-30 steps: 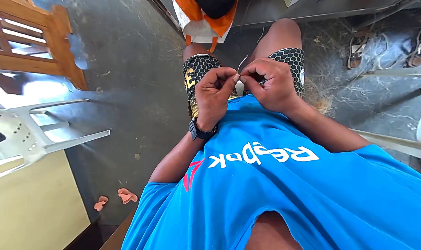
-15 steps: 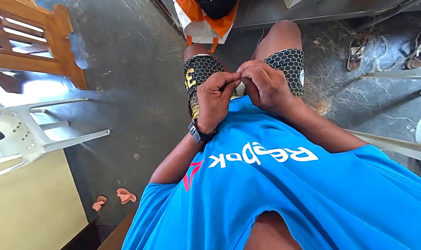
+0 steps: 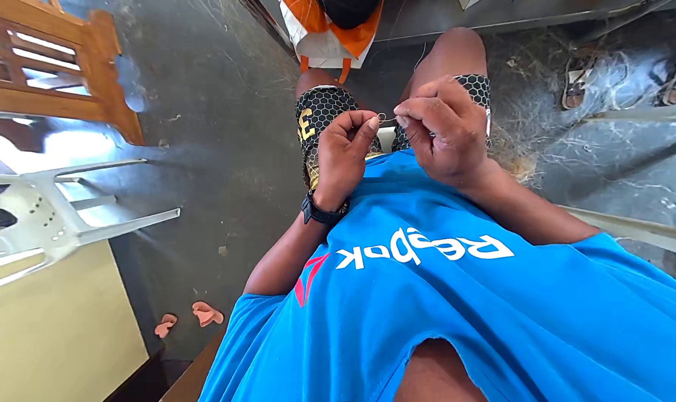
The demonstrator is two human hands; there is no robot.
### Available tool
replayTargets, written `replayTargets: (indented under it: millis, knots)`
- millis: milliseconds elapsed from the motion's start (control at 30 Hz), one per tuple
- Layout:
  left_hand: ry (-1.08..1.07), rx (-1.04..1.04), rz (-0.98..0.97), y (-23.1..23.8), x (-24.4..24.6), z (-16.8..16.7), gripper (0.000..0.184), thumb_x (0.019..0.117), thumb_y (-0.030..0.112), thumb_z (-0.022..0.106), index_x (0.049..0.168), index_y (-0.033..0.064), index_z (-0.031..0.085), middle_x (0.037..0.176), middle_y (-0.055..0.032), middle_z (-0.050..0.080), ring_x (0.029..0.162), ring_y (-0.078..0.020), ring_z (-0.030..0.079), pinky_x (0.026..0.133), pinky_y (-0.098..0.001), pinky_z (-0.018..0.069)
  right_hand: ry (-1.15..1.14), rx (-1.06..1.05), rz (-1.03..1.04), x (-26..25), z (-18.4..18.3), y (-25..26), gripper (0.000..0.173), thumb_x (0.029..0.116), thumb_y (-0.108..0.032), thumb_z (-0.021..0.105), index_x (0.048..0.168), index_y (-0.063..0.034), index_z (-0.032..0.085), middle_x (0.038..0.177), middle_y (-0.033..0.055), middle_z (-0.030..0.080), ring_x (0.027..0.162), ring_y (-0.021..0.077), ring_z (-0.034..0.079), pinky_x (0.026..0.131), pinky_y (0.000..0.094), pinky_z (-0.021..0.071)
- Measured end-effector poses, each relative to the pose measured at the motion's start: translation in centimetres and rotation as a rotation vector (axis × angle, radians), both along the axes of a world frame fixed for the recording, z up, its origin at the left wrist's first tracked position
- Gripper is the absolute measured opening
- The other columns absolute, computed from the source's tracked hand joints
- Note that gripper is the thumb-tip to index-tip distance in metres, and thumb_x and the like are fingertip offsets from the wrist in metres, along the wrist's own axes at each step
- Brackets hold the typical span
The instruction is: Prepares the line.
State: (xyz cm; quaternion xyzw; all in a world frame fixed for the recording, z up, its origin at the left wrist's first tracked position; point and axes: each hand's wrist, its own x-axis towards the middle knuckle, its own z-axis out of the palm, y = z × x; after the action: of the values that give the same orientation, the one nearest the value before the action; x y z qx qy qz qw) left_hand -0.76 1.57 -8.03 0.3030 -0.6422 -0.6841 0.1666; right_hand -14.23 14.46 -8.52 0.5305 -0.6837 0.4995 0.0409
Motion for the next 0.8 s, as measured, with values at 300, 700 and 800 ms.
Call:
replayTargets:
  millis: [300,700,800]
  knots:
    - [0.043,0.274,0.008,0.16,-0.15,0.55,0.006,0.0984,0.003,0.065,0.102,-0.0002,0.07,0.082,-0.0051,0.066,0.06,-0.007,0.053,0.055,-0.0207,0.0464,0.077,0.177,0.011,0.42,-0.67,-0.23,0.018,0.1024,-0.013,0.06,0.102,-0.0051,0.076,0.098,0.0132,0.071,0.085,0.0241,0.07,0.066,0.0364,0.056]
    - [0.028,0.126,0.012,0.54,-0.16,0.54,0.011,0.0937,-0.001,0.071,0.105,-0.003,0.072,0.086,-0.0076,0.071,0.062,-0.0072,0.057,0.056,-0.0208,0.0486,0.16,0.277,-0.049,0.76,-0.78,-0.59,0.019,0.1025,-0.012,0.052,0.097,-0.0023,0.068,0.094,0.0152,0.066,0.076,0.0282,0.067,0.055,0.0401,0.0508]
    - [-0.028,-0.083,-0.031,0.55,-0.09,0.51,0.011,0.0948,0.003,0.071,0.105,0.0003,0.074,0.094,-0.0053,0.071,0.072,-0.0083,0.065,0.067,-0.0231,0.057,-0.113,0.319,0.038,0.44,-0.54,-0.29,0.016,0.1018,-0.014,0.053,0.097,-0.0044,0.066,0.095,0.0116,0.063,0.077,0.0219,0.065,0.057,0.0367,0.051]
